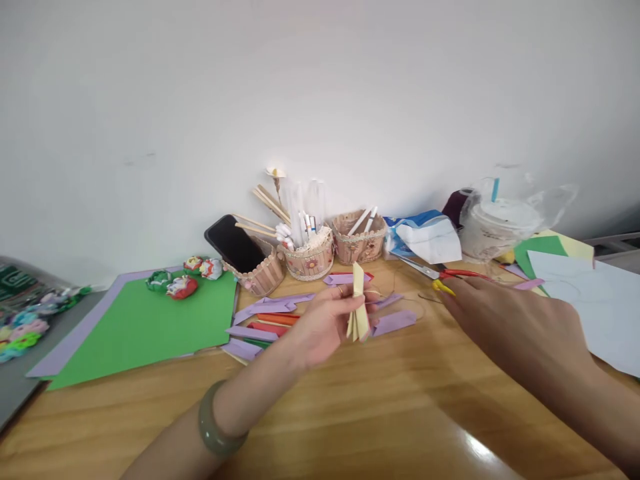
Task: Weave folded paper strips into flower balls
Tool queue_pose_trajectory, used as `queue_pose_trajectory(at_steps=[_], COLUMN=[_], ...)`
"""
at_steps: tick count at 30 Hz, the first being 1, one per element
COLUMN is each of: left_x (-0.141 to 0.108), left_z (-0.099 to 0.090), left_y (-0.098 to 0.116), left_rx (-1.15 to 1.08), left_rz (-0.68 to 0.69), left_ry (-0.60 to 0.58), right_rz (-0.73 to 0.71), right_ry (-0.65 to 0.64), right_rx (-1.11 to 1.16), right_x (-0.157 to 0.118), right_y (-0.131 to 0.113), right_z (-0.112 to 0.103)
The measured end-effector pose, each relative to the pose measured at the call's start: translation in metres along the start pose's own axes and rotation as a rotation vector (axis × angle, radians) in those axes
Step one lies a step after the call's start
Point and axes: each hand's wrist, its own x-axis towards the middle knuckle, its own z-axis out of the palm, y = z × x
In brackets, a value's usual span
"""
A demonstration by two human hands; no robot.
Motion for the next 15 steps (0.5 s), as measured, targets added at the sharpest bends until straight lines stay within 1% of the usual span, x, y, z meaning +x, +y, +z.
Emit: queue_pose_trajectory(at_steps=[1,2,3,4,5,6,8,10,12,15], left_x=[-0.002,-0.005,-0.006,-0.008,-0.009,-0.010,-0.012,-0.014,-0.016,-0.018], left_z=[-0.003,-0.006,-0.009,-0.012,-0.016,-0.020,-0.026,-0.031,-0.035,-0.038], left_y=[-0.001,-0.001,-0.002,-0.003,-0.004,-0.005,-0.005,-0.004,-0.002,0.002], left_rx=[0.014,0.025,0.032,0.035,0.038,0.040,0.047,0.056,0.063,0.077], left_rz=[0.006,0.016,0.033,0.054,0.077,0.098,0.126,0.139,0.137,0.127], left_ry=[0.009,0.011,0.010,0.004,-0.001,-0.004,0.011,0.037,0.045,0.006], right_rz=[-0.053,-0.200,-0.365,-0.512,-0.613,-0.671,-0.706,-0.692,-0.665,-0.635], right_ry=[0.015,0.045,0.076,0.063,0.040,0.014,-0.037,-0.078,-0.124,-0.192], right_rx=[-0.018,-0.013,0.048,0.113,0.154,0.187,0.228,0.260,0.295,0.343], right_x=[0.000,0.001,0.002,0.003,0.004,0.005,0.008,0.009,0.011,0.015], right_y=[-0.011,-0.023,-0.034,-0.045,-0.055,-0.063,-0.075,-0.082,-0.086,-0.086], right_z=[-0.002,-0.002,-0.001,0.000,0.003,0.007,0.015,0.022,0.026,0.028])
